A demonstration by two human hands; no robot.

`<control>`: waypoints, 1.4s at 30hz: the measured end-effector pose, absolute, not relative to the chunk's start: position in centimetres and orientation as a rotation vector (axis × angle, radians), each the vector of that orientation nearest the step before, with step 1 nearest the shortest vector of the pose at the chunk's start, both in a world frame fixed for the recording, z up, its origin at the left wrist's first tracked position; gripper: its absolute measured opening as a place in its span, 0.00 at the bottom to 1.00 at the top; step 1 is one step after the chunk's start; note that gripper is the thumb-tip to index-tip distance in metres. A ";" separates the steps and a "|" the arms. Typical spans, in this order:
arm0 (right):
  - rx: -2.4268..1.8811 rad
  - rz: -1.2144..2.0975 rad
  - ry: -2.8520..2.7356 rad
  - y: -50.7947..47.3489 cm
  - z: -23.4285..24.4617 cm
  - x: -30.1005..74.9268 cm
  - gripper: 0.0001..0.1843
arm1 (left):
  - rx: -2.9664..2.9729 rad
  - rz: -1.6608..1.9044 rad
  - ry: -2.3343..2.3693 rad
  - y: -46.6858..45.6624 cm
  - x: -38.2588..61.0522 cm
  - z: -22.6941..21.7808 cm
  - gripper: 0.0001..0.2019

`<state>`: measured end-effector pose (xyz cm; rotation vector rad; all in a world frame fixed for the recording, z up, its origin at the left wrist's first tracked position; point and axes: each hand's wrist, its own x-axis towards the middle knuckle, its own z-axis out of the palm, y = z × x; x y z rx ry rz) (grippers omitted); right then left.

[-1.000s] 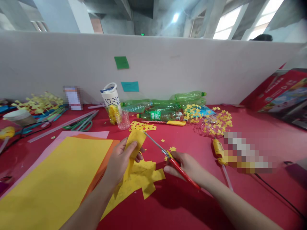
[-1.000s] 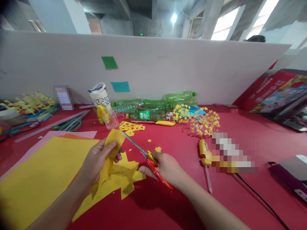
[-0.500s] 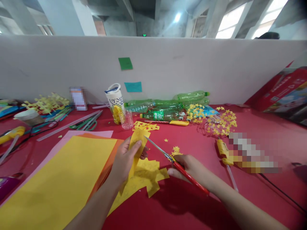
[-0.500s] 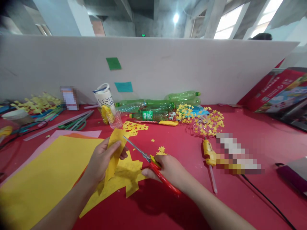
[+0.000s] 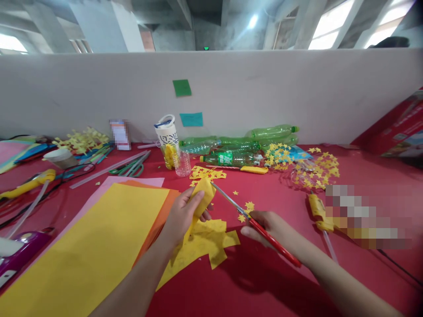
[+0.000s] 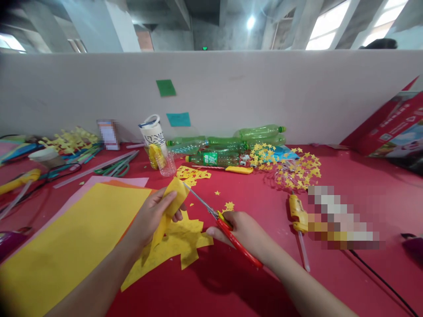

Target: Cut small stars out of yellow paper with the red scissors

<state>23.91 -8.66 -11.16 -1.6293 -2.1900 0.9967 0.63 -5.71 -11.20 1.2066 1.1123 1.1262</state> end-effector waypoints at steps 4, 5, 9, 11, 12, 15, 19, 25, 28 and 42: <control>-1.628 0.968 -2.219 -8.6 -11.2 24.2 0.24 | 1.217 1.091 1.125 -5.5 0.3 -11.3 0.12; -1.621 0.961 -2.219 -8.5 -11.3 24.3 0.24 | 1.231 1.105 1.131 -5.4 0.2 -11.3 0.12; -1.604 0.933 -2.244 -8.3 -11.6 24.6 0.24 | 1.301 1.052 1.153 -5.3 -0.4 -11.2 0.12; -1.621 0.909 -2.280 -8.2 -11.6 24.6 0.23 | 1.337 0.954 1.159 -5.2 -0.5 -11.1 0.12; -1.630 0.899 -2.296 -8.2 -11.6 24.7 0.23 | 1.354 0.910 1.165 -5.2 -0.6 -11.1 0.13; -1.626 0.919 -2.329 -8.3 -11.5 24.8 0.23 | 1.383 0.831 1.183 -5.2 -0.7 -11.0 0.14; -1.594 0.993 -2.318 -8.4 -11.4 25.0 0.23 | 1.395 0.789 1.199 -5.1 -1.0 -11.1 0.14; -1.529 1.230 -2.180 -8.7 -10.9 24.4 0.23 | 1.366 0.784 1.151 -5.3 -0.9 -10.9 0.13; -1.503 1.409 -2.040 -9.1 -10.8 23.8 0.24 | 1.354 0.810 1.099 -5.4 -0.8 -10.8 0.14; -1.195 1.772 -1.464 -9.0 -12.7 23.8 0.27 | 1.515 1.572 1.337 -5.6 -0.9 -9.9 0.07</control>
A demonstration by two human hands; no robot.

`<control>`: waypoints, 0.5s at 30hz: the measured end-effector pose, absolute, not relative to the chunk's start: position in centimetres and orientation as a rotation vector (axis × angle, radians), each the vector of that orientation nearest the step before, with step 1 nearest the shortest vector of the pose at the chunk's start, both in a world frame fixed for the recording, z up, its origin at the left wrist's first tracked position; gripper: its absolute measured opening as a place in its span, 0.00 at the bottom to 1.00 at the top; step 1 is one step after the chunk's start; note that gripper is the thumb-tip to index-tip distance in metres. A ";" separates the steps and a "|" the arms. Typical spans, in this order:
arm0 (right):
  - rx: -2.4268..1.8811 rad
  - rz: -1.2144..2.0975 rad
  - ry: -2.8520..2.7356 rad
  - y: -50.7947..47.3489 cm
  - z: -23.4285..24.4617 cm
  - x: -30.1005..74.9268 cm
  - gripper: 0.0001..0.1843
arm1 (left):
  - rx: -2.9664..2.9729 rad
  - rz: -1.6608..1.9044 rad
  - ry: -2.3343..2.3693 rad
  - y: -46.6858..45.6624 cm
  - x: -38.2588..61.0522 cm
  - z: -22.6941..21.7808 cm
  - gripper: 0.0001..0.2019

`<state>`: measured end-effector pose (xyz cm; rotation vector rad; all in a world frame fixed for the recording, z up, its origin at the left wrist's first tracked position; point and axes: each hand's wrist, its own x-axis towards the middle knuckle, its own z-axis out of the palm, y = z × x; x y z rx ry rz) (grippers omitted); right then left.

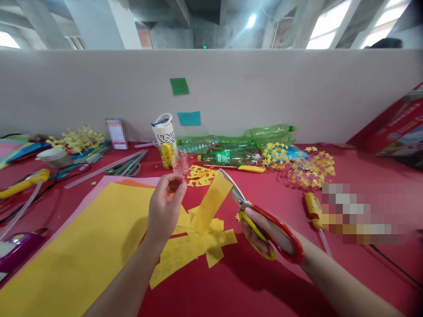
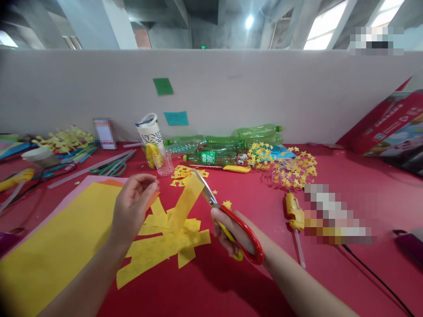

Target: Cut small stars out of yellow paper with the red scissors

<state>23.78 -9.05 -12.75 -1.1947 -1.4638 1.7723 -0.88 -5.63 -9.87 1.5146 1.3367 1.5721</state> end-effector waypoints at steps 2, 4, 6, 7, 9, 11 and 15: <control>-1.140 1.781 -1.415 -8.9 -13.0 23.8 0.27 | 1.460 1.282 1.155 -6.4 -0.3 -9.8 0.10; -1.133 1.773 -1.402 -8.9 -13.0 23.8 0.27 | 1.365 0.852 0.948 -7.1 0.6 -10.3 0.20; -1.135 1.761 -1.427 -9.0 -12.7 23.6 0.27 | 1.247 0.601 0.848 -7.7 1.7 -11.2 0.24; -1.131 1.755 -1.450 -9.1 -12.5 23.6 0.27 | 1.179 0.557 0.827 -7.9 2.2 -11.7 0.24; -1.117 1.755 -1.495 -9.5 -11.9 23.4 0.26 | 1.040 0.548 0.808 -8.0 3.0 -12.5 0.23; -1.120 1.768 -1.519 -9.8 -11.4 23.4 0.26 | 0.904 0.623 0.794 -7.9 3.3 -12.9 0.22; -1.173 1.750 -1.566 -9.9 -10.9 23.4 0.26 | 0.697 0.872 0.744 -7.2 3.2 -12.8 0.13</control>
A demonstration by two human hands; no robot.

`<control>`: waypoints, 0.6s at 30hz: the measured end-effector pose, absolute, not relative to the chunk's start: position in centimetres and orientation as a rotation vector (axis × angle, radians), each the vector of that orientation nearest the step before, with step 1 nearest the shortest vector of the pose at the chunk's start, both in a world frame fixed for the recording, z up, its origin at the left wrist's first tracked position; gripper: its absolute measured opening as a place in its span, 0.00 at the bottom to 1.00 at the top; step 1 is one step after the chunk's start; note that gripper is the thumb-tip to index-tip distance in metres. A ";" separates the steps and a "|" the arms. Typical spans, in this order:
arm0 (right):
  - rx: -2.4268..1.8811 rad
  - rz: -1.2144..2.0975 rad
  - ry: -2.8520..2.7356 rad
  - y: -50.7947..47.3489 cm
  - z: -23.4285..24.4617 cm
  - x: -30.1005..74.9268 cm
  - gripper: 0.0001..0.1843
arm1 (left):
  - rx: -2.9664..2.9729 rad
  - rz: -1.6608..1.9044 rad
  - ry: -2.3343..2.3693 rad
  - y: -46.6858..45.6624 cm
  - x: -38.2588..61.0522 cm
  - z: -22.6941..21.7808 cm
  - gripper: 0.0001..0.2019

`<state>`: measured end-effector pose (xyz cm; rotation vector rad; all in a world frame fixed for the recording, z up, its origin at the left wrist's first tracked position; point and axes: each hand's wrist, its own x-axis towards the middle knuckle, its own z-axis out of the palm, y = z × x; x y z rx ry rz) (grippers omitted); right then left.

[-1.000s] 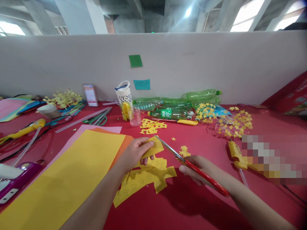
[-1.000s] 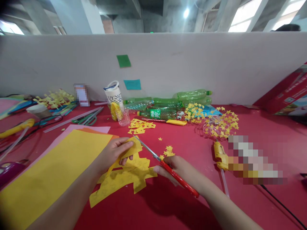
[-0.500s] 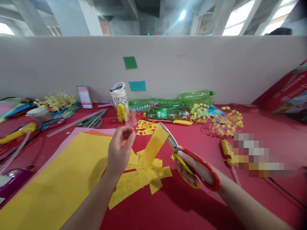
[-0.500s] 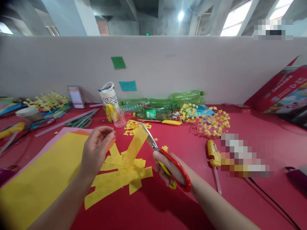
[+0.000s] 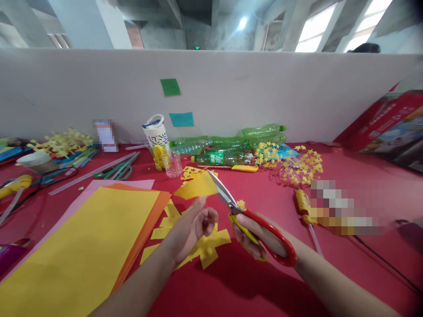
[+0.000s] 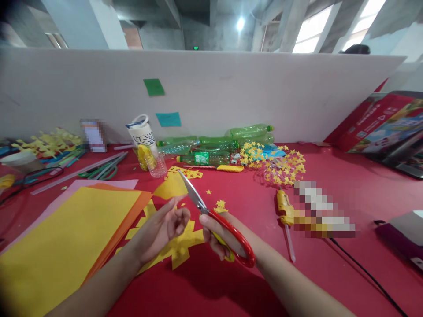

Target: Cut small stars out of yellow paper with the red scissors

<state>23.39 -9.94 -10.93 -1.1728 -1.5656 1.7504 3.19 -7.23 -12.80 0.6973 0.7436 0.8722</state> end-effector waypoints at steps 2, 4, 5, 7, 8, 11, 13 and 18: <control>-1.190 1.733 -1.594 -9.8 -11.1 23.4 0.26 | 0.606 1.028 0.711 -6.8 2.8 -12.7 0.08; -1.201 1.725 -1.615 -9.7 -11.4 23.5 0.26 | 0.512 1.159 0.674 -6.3 2.3 -12.7 0.04; -1.207 1.721 -1.628 -9.6 -11.5 23.4 0.26 | 0.469 1.203 0.660 -6.1 2.1 -12.7 0.04; -1.233 1.708 -1.660 -9.6 -11.6 23.4 0.26 | 0.413 1.255 0.658 -5.7 1.7 -12.6 0.04; -1.246 1.698 -1.679 -9.6 -11.6 23.3 0.26 | 0.407 1.279 0.668 -5.5 1.6 -12.6 0.05; -1.279 1.672 -1.731 -9.7 -11.2 23.1 0.27 | 0.481 1.370 0.743 -5.3 1.5 -12.4 0.06; -1.307 1.656 -1.749 -9.8 -11.1 22.9 0.27 | 0.587 1.412 0.825 -5.3 1.6 -12.5 0.06; -1.366 1.640 -1.755 -9.9 -11.2 22.6 0.25 | 0.883 1.359 1.043 -5.8 1.4 -12.9 0.08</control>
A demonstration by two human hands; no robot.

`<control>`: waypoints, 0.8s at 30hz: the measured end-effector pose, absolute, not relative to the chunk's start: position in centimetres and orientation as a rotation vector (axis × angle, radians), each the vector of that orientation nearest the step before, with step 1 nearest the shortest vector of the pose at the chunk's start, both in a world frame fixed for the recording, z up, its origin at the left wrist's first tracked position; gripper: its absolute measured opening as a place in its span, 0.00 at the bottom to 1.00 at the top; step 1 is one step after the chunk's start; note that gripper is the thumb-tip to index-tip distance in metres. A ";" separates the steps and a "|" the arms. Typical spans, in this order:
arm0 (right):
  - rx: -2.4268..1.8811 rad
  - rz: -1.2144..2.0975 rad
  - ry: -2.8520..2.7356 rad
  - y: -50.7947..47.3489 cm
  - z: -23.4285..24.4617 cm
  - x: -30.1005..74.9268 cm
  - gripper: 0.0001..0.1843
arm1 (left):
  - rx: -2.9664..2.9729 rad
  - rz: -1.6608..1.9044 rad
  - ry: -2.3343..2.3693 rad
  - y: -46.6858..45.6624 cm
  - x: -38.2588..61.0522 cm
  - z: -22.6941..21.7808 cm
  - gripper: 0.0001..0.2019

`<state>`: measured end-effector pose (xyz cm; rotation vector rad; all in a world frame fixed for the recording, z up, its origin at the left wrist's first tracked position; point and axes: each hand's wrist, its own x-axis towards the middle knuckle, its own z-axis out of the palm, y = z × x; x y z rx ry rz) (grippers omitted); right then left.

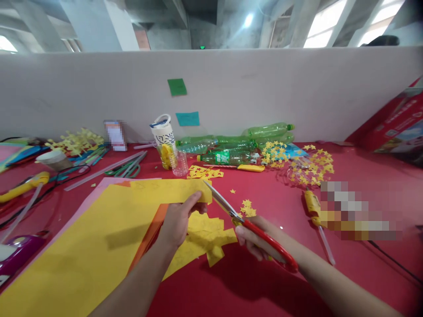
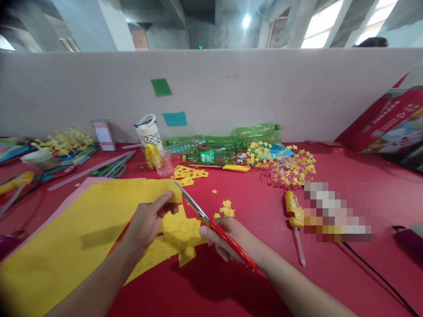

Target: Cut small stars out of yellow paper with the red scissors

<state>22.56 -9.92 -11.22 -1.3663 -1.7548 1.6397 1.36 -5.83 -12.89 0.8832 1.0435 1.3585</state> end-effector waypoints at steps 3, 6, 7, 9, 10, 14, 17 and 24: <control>-1.385 1.629 -1.758 -10.0 -11.4 22.5 0.23 | 0.967 1.304 1.191 -6.3 1.2 -12.7 0.12; -1.352 1.622 -1.774 -10.0 -11.6 22.4 0.25 | 0.995 1.253 1.209 -6.7 1.3 -12.3 0.12; -1.332 1.621 -1.782 -10.0 -11.7 22.4 0.26 | 0.983 1.249 1.182 -6.8 1.4 -12.3 0.12; -1.313 1.615 -1.796 -10.1 -12.0 22.4 0.27 | 0.939 1.248 1.128 -6.8 1.6 -12.5 0.12; -1.319 1.615 -1.797 -10.1 -12.1 22.3 0.28 | 0.915 1.241 1.112 -6.8 1.7 -12.7 0.13; -1.345 1.622 -1.765 -10.4 -12.5 22.1 0.28 | 0.834 1.194 1.136 -6.9 2.1 -13.5 0.14; -1.332 1.648 -1.749 -10.6 -12.3 21.9 0.29 | 0.829 1.204 1.192 -7.1 2.3 -13.4 0.15; -1.338 1.665 -1.745 -10.6 -11.9 21.6 0.29 | 0.826 1.298 1.293 -7.3 2.5 -12.8 0.15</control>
